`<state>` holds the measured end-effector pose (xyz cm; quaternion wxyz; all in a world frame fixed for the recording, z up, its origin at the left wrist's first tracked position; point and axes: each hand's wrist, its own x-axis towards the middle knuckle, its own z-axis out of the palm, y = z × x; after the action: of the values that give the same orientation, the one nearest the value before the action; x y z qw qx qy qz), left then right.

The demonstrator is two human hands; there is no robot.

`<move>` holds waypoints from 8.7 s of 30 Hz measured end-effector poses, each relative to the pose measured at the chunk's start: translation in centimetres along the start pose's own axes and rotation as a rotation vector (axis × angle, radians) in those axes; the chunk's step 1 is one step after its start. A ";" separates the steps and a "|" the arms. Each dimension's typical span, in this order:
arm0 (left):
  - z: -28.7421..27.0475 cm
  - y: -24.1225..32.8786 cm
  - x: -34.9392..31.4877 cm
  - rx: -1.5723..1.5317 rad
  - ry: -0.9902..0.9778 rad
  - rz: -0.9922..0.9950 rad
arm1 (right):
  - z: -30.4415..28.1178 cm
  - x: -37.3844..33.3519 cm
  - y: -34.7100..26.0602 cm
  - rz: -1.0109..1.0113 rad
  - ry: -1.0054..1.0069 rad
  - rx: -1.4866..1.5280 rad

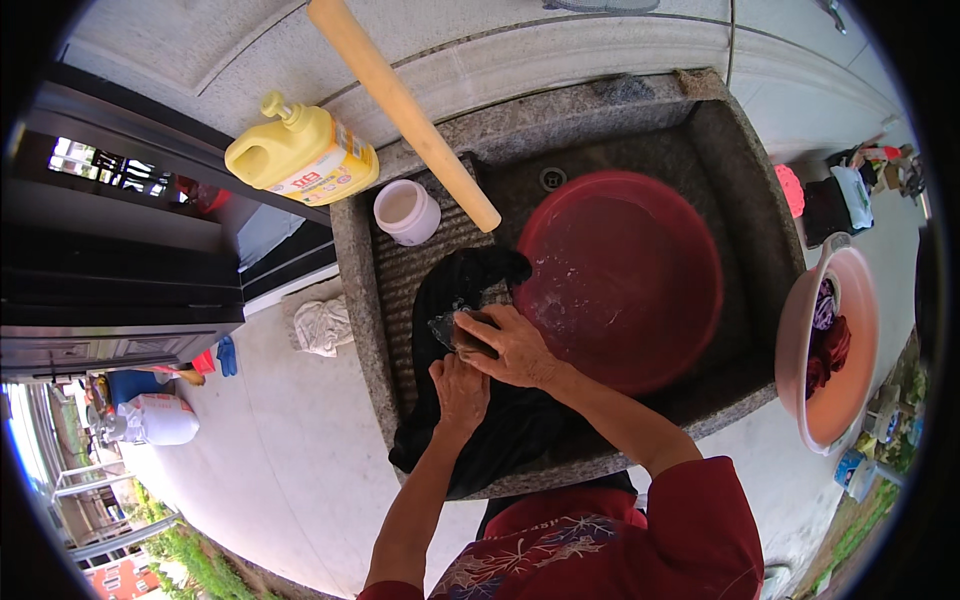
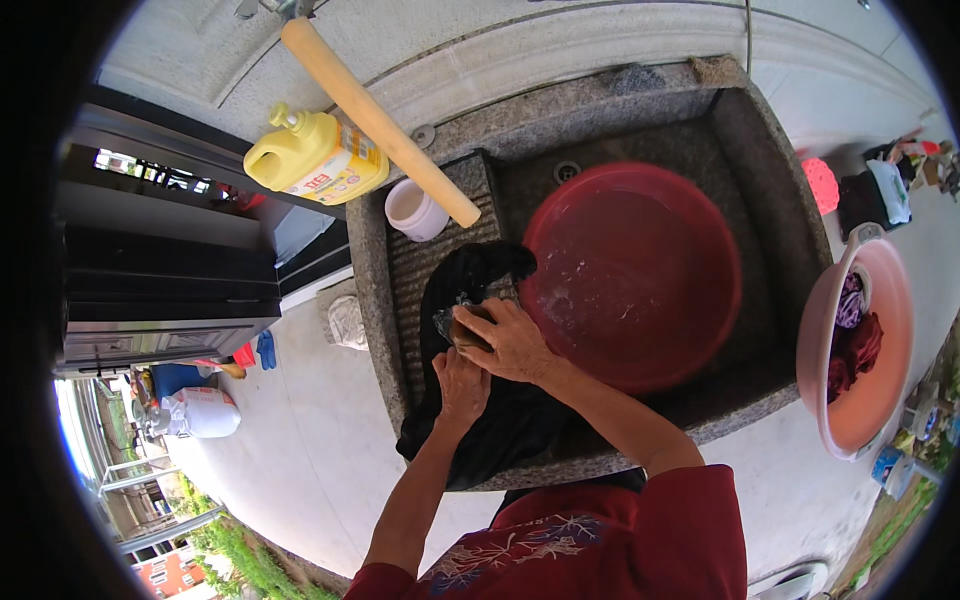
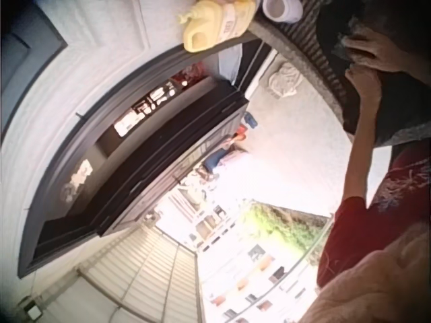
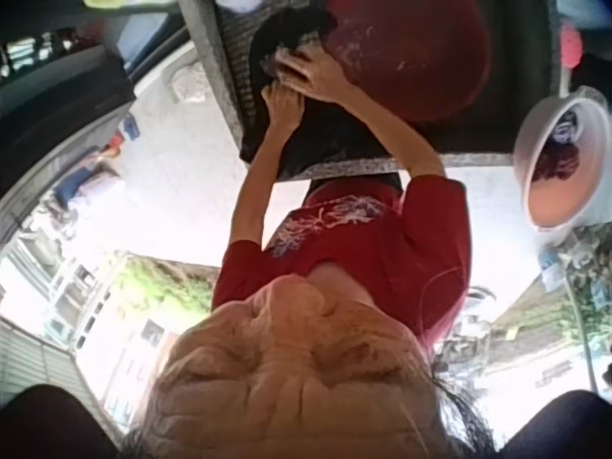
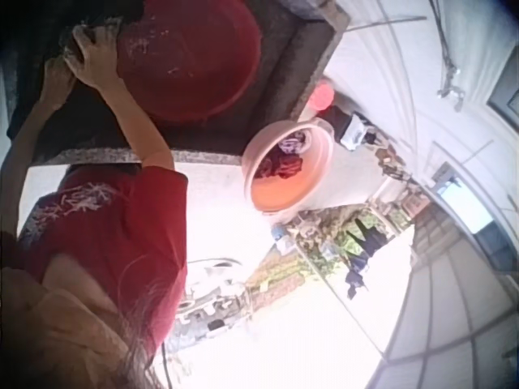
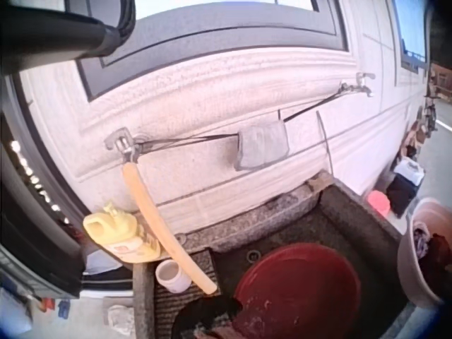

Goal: The person hand-washes clothes at an outdoor stone washbasin. They scrub a patterned cloth on the washboard, rinse it in a red basin, then scrub and rinse a black garment, wringing each item before placing it in a pink basin.

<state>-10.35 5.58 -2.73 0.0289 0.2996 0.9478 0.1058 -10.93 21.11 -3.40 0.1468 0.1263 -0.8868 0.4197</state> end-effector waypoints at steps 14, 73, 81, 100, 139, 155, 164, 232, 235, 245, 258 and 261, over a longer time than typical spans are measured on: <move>-5.4 1.8 -7.7 -0.264 -0.088 0.136 | 0.6 0.5 -2.9 -0.173 -0.275 -0.141; -9.0 -3.4 1.2 -1.343 0.427 -0.571 | -9.0 3.2 -6.7 0.140 0.246 0.383; -2.5 -4.3 2.8 -0.567 0.137 -0.461 | -9.2 -6.5 16.6 1.249 0.740 0.618; -2.2 -1.5 1.7 -1.474 0.487 -0.604 | 0.6 2.8 0.4 0.318 0.024 0.170; 2.1 -5.2 -2.2 -0.500 0.298 0.005 | 5.6 -2.0 -5.8 0.408 0.041 -0.239; -2.8 -3.9 -5.6 -0.400 0.081 -0.004 | 2.5 -4.5 -10.4 0.353 0.291 -0.160; 1.1 -4.1 0.0 -0.240 0.115 -0.001 | 4.4 -0.1 -4.8 0.437 0.061 -0.368; -2.4 3.5 -0.3 -0.092 0.008 -0.371 | -9.8 -3.9 10.6 1.052 0.071 0.848; -0.3 1.7 5.7 0.023 -0.027 -0.731 | -10.9 -10.0 18.9 1.233 0.582 0.537; 1.4 -1.0 9.1 0.054 -0.054 -0.767 | -7.4 2.1 2.8 0.619 -0.279 1.712; 0.3 2.9 -9.4 -0.275 0.278 -0.198 | -1.4 -6.5 -6.6 -0.030 -0.047 -0.003; 0.8 -0.1 -5.5 -0.377 0.248 -0.198 | 0.1 -2.7 -5.0 0.185 -0.305 -0.092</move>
<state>-5.79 2.44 -3.53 -0.0221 0.1792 0.9324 0.3132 -6.70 18.25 -0.95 -0.0227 0.0997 -0.9248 0.3664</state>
